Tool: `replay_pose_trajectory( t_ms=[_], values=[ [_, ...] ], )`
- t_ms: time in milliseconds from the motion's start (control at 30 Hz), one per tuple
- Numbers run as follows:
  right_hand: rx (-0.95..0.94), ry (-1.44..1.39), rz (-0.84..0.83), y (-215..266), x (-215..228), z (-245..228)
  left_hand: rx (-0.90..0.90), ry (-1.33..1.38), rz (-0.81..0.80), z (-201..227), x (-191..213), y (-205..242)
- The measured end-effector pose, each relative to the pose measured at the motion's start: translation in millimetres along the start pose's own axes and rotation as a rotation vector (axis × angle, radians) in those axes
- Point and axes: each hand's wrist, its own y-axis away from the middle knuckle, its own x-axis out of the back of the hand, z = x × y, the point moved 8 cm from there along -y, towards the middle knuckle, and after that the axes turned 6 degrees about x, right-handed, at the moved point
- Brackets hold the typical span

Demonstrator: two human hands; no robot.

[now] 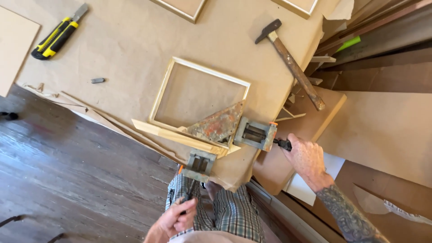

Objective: Assembling a wooden frame using a corner clamp, hammer, and screwdriver on a workbench.

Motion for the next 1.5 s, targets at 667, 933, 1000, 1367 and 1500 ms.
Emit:
replay_pose_trajectory(
  t_ms=[667,933,1000,1367,1500],
  values=[
    [-0.03,-0.96,0.263,61.8,6.3,30.5,-0.315,0.241,0.197,1.3,4.2,36.3],
    [-0.322,-0.884,0.114,53.6,18.5,23.1,-0.447,-0.323,0.965,36.6,-74.0,91.0],
    [-0.562,-1.612,-0.331,60.3,-60.4,33.2,-0.35,-0.745,1.418,38.2,-74.1,114.0],
    [-0.009,-0.809,0.384,60.3,30.2,22.7,-0.139,0.368,0.184,-16.0,-3.1,26.5],
    [-0.444,-1.258,-0.048,54.8,2.7,26.0,-0.435,-0.433,0.947,27.3,-39.9,84.8]
  ],
)
